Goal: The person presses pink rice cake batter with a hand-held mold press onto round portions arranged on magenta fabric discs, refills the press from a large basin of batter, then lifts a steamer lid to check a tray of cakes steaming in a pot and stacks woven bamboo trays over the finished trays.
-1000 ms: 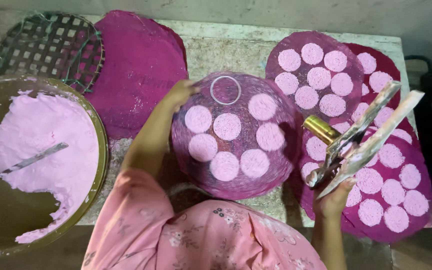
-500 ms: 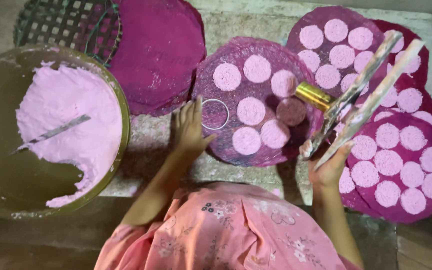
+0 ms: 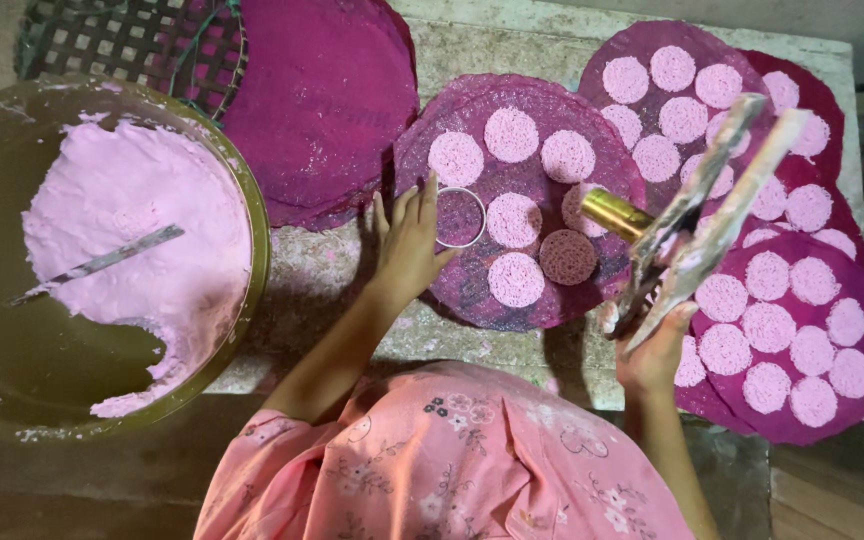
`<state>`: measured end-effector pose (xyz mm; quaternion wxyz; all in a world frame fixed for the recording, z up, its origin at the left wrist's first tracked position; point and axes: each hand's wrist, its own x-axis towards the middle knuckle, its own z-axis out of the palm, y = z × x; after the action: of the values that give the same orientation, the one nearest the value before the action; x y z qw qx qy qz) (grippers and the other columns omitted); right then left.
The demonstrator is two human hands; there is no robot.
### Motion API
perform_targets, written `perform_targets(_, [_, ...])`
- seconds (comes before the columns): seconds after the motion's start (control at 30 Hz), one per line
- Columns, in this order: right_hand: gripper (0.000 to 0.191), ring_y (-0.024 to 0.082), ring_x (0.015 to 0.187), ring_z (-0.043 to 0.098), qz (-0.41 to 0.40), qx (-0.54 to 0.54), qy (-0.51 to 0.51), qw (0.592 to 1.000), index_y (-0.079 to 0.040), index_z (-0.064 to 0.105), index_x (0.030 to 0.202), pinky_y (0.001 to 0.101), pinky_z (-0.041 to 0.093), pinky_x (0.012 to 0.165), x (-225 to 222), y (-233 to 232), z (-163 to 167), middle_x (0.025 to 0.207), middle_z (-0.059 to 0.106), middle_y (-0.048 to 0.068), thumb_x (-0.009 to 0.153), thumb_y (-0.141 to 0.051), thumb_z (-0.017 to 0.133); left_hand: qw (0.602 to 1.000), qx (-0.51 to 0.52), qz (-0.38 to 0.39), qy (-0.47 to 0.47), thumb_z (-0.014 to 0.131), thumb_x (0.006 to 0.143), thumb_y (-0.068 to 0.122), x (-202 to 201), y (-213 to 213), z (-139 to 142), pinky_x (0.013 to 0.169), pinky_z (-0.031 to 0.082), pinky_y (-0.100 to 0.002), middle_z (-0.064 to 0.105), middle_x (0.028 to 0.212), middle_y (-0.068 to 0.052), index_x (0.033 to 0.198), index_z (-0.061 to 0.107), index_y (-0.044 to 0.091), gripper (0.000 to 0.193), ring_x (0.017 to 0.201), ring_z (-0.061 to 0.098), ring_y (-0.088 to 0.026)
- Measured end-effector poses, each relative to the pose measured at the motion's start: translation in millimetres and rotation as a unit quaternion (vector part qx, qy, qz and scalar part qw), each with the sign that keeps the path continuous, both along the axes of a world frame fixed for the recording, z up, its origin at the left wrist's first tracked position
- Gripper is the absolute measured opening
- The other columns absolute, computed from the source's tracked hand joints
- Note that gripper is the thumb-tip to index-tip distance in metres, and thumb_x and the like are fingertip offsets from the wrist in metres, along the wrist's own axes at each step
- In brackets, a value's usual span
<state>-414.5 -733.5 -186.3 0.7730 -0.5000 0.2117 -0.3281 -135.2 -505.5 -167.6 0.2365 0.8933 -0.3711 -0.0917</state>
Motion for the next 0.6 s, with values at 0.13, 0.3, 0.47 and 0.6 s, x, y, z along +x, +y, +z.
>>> perform_targets(0.13, [0.071,0.022,0.092,0.063,0.077,-0.014,0.090,0.993,-0.008,0.052,0.134,0.0408,0.053,0.076,12.9,-6.1,-0.8,0.107,0.064,0.008,0.103,-0.072,0.044,0.999,0.014,0.002,0.032,0.086,0.075,0.049,5.5,0.6,12.0,0.119,-0.001,-0.064,0.036,0.154,-0.024,0.157,0.006,0.001,0.124,0.148,0.025,-0.035])
perform_targets(0.3, [0.083,0.020,0.072,0.066,0.293,-0.293,0.400,0.818,-0.002,0.072,0.104,0.0396,0.054,0.066,74.5,-26.4,28.9,0.082,0.071,0.012,0.103,-0.072,0.028,0.726,-0.480,-0.051,0.491,0.077,0.084,0.054,33.1,-15.3,26.9,0.125,0.028,-0.048,0.050,0.157,-0.010,0.157,0.036,0.010,0.095,0.148,0.043,-0.024])
perform_targets(0.47, [0.076,0.021,0.068,0.067,0.449,-0.231,0.512,0.695,-0.008,0.067,0.103,0.0415,0.059,0.066,152.9,-29.4,88.3,0.079,0.070,0.011,0.097,-0.069,0.022,0.364,-0.697,-0.005,0.618,0.074,0.101,0.048,55.8,-45.9,26.7,0.096,0.049,-0.041,0.056,0.088,0.000,0.105,0.056,0.014,0.039,0.087,0.059,-0.018])
perform_targets(0.6, [0.087,0.033,0.067,0.066,0.428,-0.361,0.502,0.659,0.008,0.067,0.087,0.0513,0.058,0.070,186.0,-14.5,126.9,0.073,0.066,0.022,0.108,-0.065,0.024,0.327,-0.747,0.090,0.571,0.069,0.095,0.046,69.7,-49.8,21.5,0.077,0.049,-0.037,0.048,0.067,0.006,0.080,0.051,0.019,0.036,0.064,0.051,-0.012])
